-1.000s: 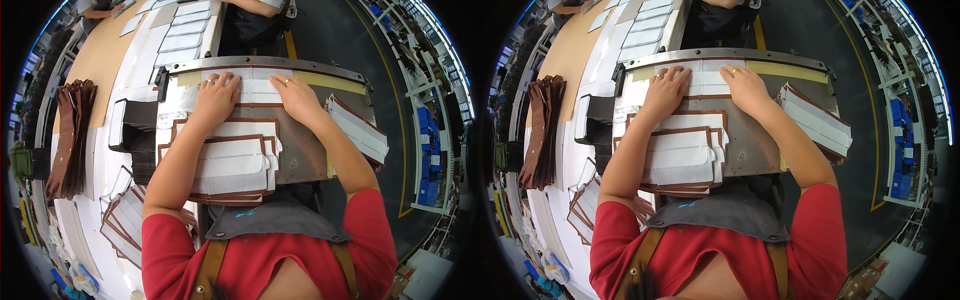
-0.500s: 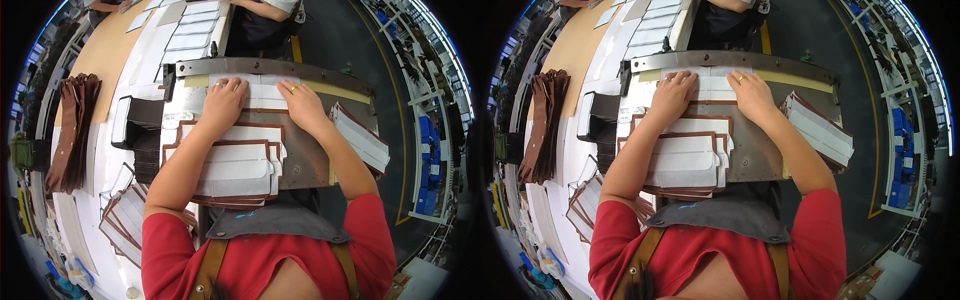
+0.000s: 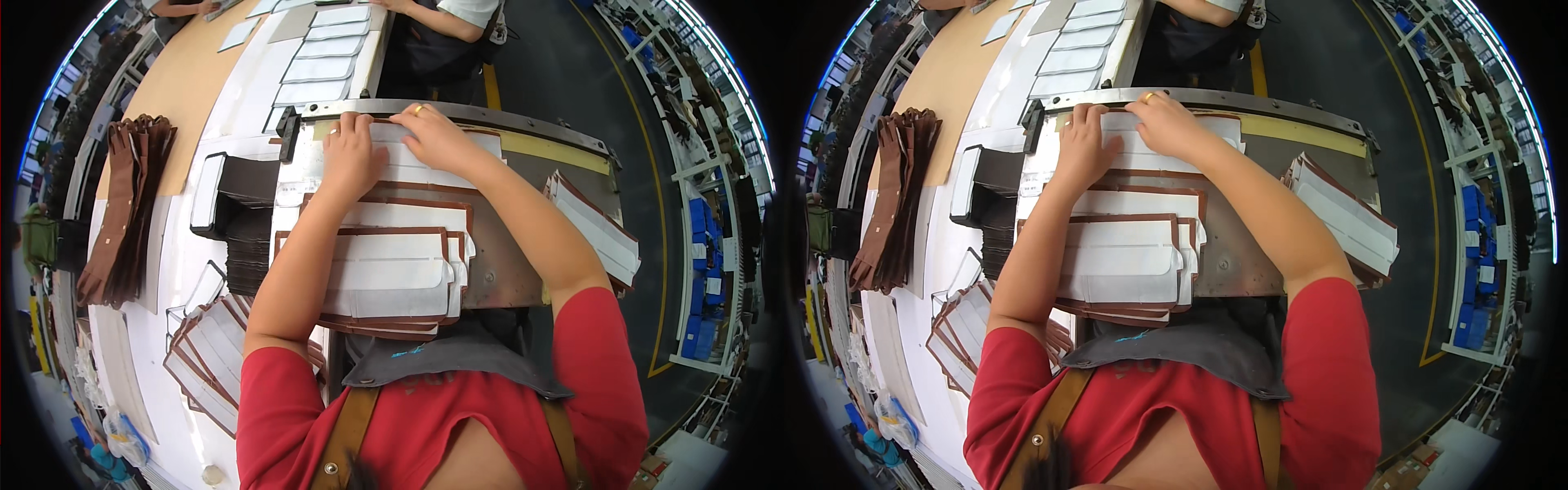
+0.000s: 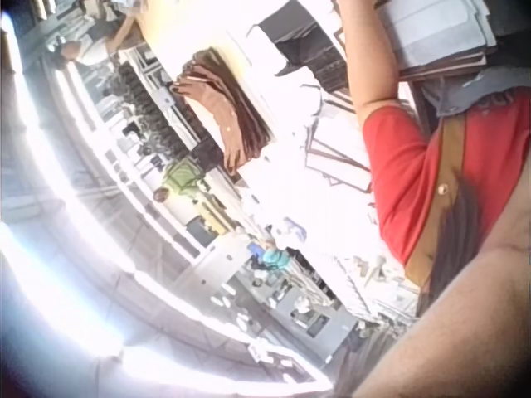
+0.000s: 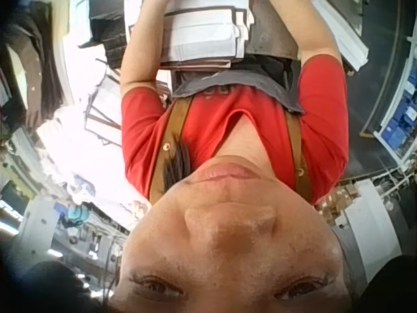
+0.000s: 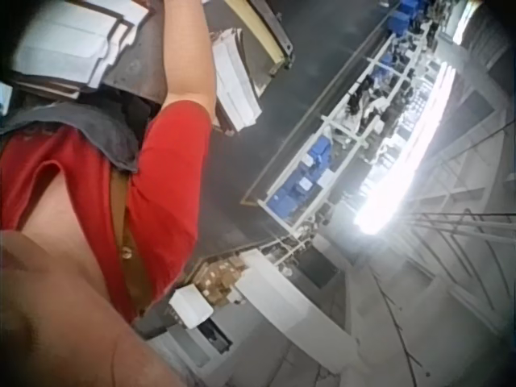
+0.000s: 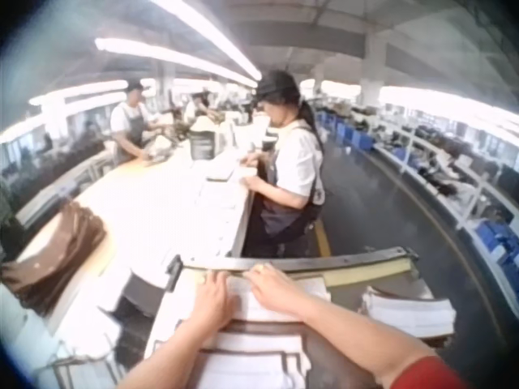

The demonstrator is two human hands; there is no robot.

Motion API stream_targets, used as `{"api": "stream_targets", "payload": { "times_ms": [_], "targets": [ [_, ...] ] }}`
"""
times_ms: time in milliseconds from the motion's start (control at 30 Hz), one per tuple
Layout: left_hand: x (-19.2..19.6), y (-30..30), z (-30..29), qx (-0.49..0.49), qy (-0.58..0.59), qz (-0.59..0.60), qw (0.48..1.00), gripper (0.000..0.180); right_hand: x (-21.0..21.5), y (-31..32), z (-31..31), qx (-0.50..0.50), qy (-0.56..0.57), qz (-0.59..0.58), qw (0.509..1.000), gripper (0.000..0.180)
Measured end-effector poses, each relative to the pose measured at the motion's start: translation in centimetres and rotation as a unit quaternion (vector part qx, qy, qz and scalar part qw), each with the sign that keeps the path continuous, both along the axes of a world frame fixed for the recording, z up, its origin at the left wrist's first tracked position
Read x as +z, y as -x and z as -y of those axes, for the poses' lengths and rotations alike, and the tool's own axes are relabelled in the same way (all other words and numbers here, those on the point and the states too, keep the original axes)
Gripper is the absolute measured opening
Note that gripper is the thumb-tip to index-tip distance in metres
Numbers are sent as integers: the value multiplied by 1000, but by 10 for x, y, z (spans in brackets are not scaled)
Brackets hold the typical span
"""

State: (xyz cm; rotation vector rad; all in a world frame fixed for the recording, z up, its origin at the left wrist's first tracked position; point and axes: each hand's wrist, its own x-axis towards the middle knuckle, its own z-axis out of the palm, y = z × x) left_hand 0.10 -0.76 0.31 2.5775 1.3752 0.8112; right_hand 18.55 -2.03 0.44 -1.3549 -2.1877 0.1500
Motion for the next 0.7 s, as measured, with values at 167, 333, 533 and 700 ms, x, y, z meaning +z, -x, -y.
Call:
{"api": "stream_targets", "payload": {
  "times_ms": [167,333,533,700],
  "targets": [
    [1,6,-4,-6,7,-55,998,52,-4,9,-13,16,-9,40,999,27],
    [0,7,-2,1,5,-125,992,47,0,14,-2,-4,-35,154,987,28],
    [9,2,5,30,6,-174,984,43,9,-13,19,-38,-46,208,976,18],
    [6,0,4,44,-14,-189,981,42,10,-50,43,-76,-29,238,968,22]
  ]
}}
